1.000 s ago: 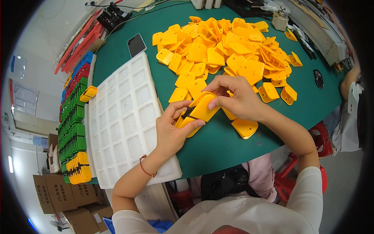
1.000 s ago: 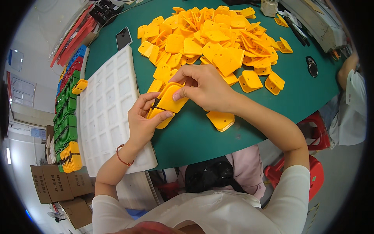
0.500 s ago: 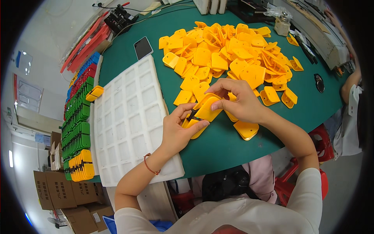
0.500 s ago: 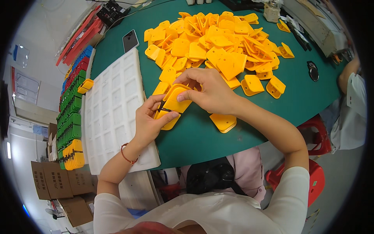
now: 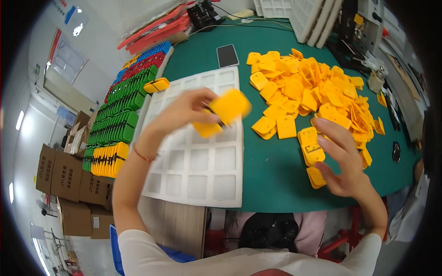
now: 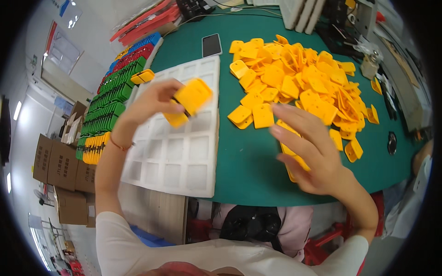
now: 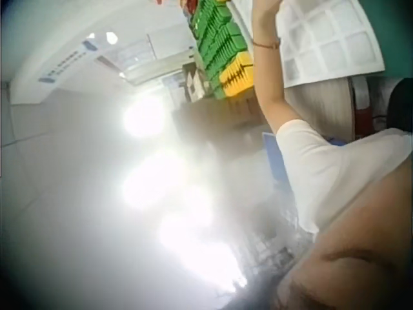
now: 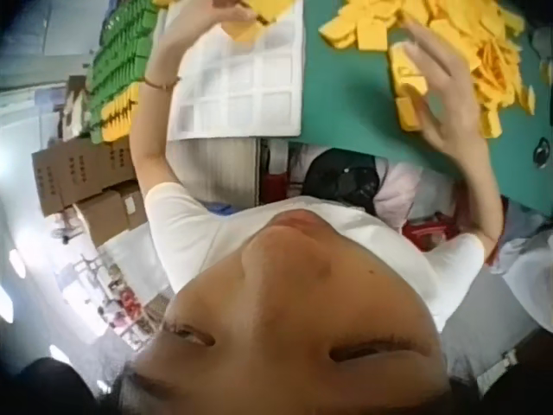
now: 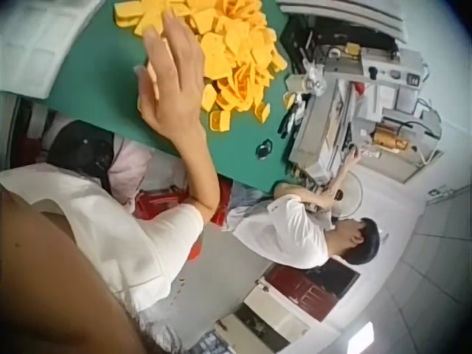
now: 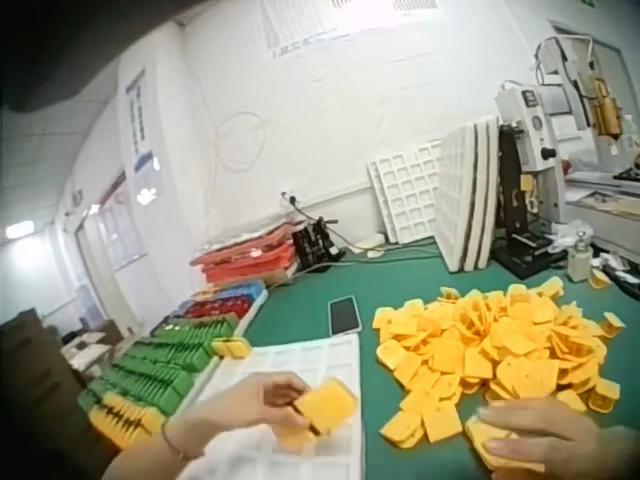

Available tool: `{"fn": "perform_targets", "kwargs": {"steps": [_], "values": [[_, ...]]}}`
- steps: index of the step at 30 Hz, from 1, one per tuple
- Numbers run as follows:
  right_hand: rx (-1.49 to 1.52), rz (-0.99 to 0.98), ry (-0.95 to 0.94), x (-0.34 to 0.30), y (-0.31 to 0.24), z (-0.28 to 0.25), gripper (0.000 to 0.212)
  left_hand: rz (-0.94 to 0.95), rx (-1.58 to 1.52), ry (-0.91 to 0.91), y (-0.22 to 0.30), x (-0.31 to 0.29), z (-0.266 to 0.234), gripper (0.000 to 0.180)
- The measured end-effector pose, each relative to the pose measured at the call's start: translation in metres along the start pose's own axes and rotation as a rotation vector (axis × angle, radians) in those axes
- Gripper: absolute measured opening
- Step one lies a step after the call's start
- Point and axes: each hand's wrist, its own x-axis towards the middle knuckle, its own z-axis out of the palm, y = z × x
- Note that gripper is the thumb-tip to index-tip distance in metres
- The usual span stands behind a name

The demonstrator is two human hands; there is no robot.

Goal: Manually assemble electronic circuit boards into yellow plastic housings and organize them in a foam tray.

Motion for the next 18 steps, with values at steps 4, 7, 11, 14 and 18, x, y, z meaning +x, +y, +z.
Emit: {"fn": "perform_targets", "kwargs": {"steps": [4,7,11,14,18], "values": [[-0.401,0.112,-0.114,-0.031,0.004,-0.039,0.043,0.118,0.738,0.586,-0.043,-0.015,-0.107,0.026],[-0.544,0.273,-0.105,-0.044,0.016,-0.052,0.039,0.088,1.082,0.721,-0.072,-0.023,-0.16,0.029],[-0.661,0.324,-0.144,-0.053,0.023,-0.067,0.04,0.056,1.254,0.787,-0.111,-0.007,-0.184,0.028],[-0.687,0.333,-0.166,-0.06,0.02,-0.067,0.041,0.025,1.25,0.791,-0.127,0.001,-0.186,0.03],[-0.736,0.339,-0.212,-0.064,0.012,-0.074,0.042,0.029,1.229,0.781,-0.135,0.015,-0.184,0.033]]}}
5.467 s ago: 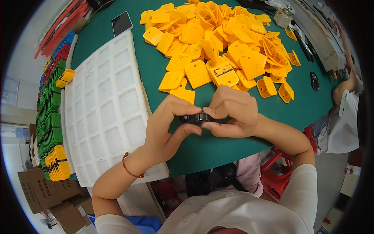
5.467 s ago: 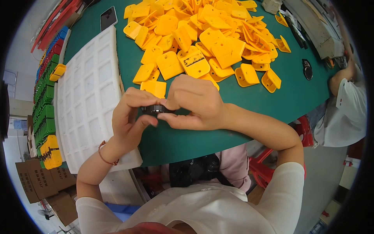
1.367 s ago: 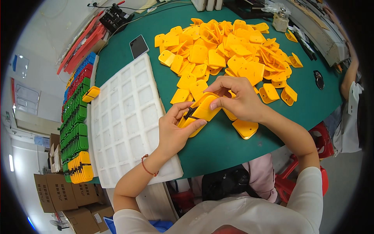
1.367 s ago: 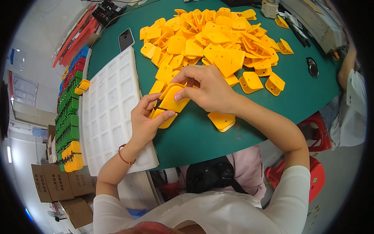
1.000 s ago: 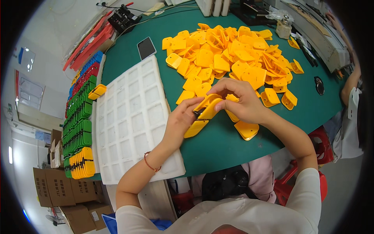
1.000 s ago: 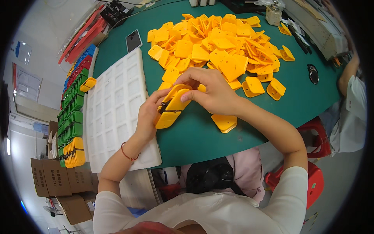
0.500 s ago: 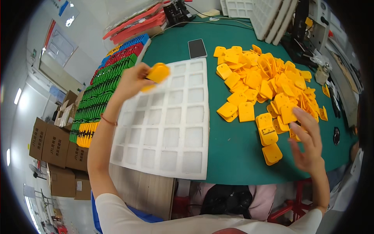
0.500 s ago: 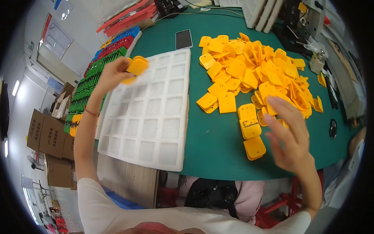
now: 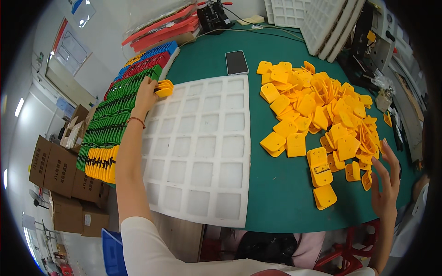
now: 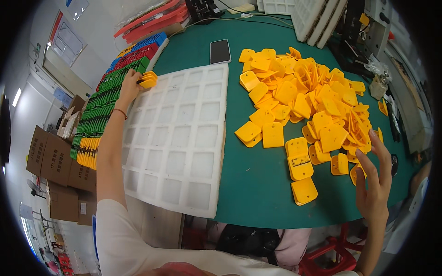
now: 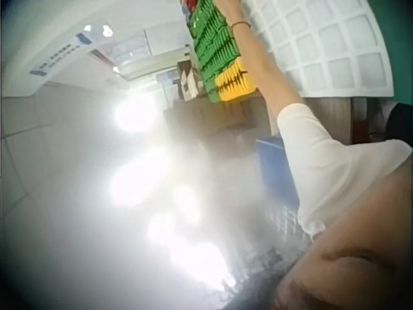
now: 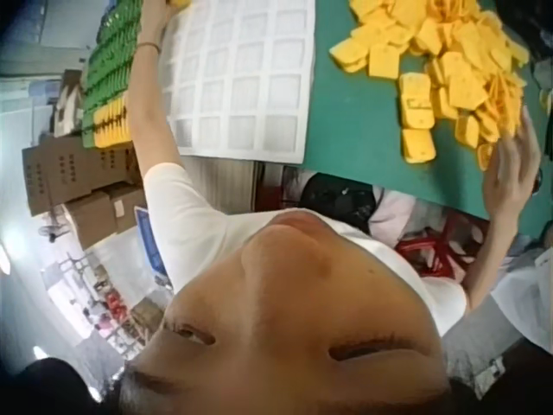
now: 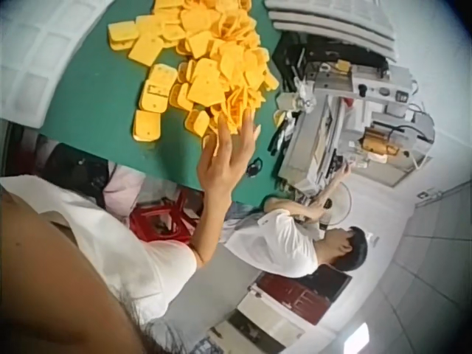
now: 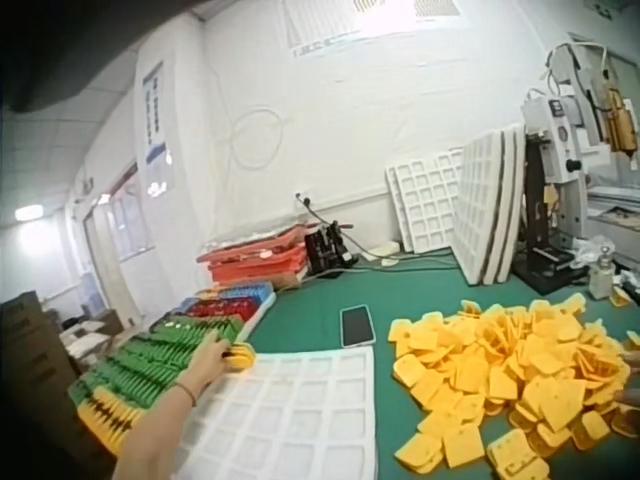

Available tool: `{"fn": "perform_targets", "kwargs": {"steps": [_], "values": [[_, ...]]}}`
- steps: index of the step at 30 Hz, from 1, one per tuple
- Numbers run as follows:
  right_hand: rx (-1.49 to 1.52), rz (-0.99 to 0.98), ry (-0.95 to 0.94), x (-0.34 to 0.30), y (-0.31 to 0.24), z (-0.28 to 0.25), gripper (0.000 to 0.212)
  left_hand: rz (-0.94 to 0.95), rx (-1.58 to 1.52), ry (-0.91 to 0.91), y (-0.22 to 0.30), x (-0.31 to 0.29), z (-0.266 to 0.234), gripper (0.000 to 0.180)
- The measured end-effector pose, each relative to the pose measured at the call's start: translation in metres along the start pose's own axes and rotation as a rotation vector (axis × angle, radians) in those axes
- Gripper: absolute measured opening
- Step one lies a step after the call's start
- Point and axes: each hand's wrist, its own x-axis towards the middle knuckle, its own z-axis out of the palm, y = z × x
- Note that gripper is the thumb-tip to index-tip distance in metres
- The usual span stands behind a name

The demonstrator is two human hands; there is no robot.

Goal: Manually assemble electronic circuit boards into yellow plastic housings and organize them in a foam tray.

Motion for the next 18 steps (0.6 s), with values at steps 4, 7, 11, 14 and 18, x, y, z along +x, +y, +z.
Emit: {"fn": "perform_targets", "kwargs": {"steps": [4,7,11,14,18], "values": [[0.005,0.022,-0.019,-0.003,0.001,-0.001,0.043,-0.005,0.06,-0.024,-0.01,0.0,0.0,0.037],[-0.011,0.024,-0.004,-0.005,0.002,-0.004,0.045,0.012,0.076,-0.01,-0.017,0.0,0.001,0.032],[-0.052,0.043,-0.013,-0.008,-0.001,-0.008,0.045,0.028,0.123,0.004,-0.009,0.003,0.003,0.025],[-0.143,0.069,-0.033,-0.015,0.008,-0.012,0.044,0.083,0.134,0.044,-0.006,0.007,0.012,0.025],[-0.282,0.218,0.128,-0.022,0.039,-0.012,0.041,0.263,0.34,0.278,-0.047,0.006,0.021,0.032]]}}
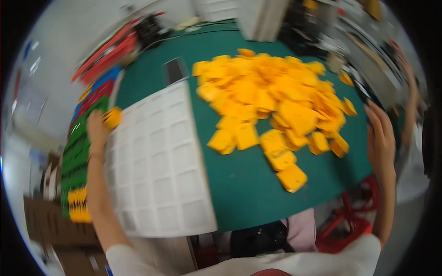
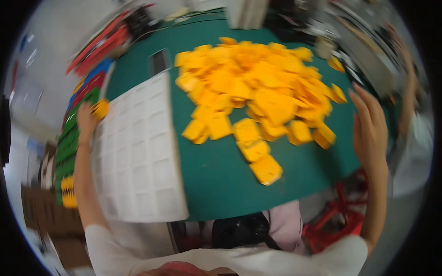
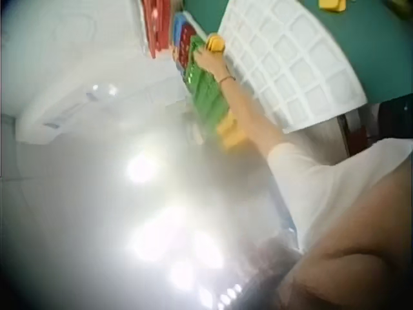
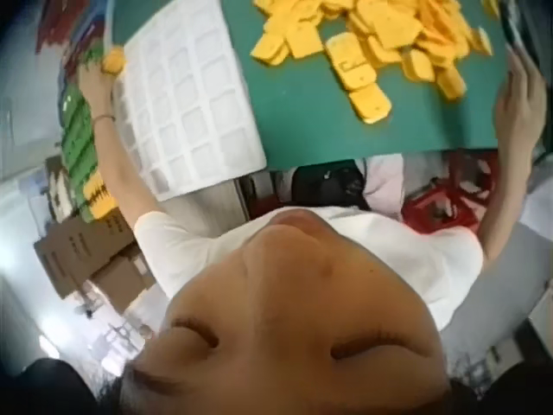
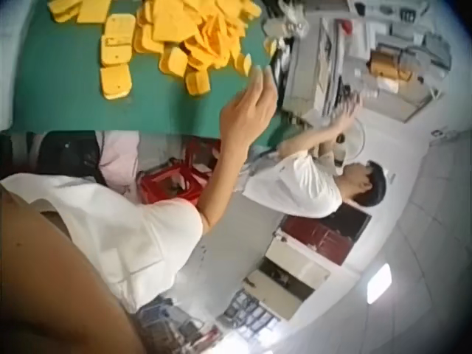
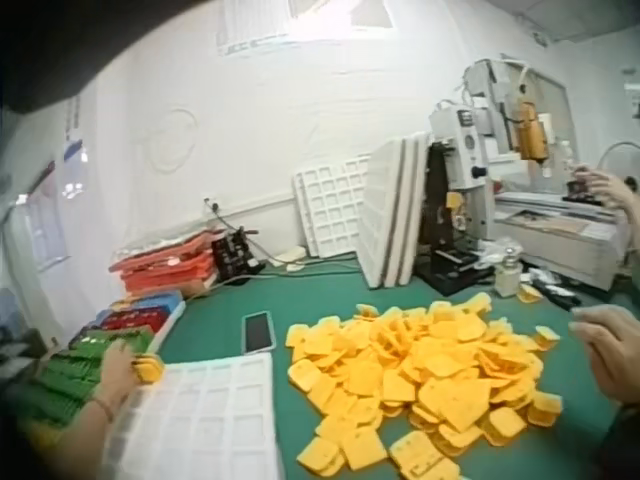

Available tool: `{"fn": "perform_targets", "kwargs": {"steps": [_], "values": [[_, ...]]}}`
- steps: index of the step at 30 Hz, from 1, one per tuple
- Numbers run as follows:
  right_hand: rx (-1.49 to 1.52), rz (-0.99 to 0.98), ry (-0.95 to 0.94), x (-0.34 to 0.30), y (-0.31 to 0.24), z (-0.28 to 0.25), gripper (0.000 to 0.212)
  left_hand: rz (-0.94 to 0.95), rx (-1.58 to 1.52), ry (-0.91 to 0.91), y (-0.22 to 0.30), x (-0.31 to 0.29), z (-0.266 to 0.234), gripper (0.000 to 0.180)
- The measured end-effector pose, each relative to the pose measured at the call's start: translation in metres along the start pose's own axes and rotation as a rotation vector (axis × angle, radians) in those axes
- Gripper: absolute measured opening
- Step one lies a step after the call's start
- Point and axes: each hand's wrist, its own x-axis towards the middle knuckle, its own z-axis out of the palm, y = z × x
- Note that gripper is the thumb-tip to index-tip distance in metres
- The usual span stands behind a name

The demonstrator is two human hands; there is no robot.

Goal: Manually assemble electronic circuit boards into yellow plastic housings and organize them in a foam tray.

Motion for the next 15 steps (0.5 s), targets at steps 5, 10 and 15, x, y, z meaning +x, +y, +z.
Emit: {"fn": "perform_targets", "kwargs": {"steps": [5,10,15], "values": [[0.268,0.502,-0.256,-0.041,0.1,0.014,0.06,-0.14,-0.498,0.013,0.075,0.025,-0.05,0.029],[0.231,0.717,-0.429,-0.094,0.141,0.061,0.11,0.086,-1.084,-0.126,0.251,0.037,-0.2,0.027],[-0.054,0.791,-0.267,-0.084,0.128,0.11,0.092,0.506,-1.408,-0.348,0.319,0.012,-0.265,0.031]]}}
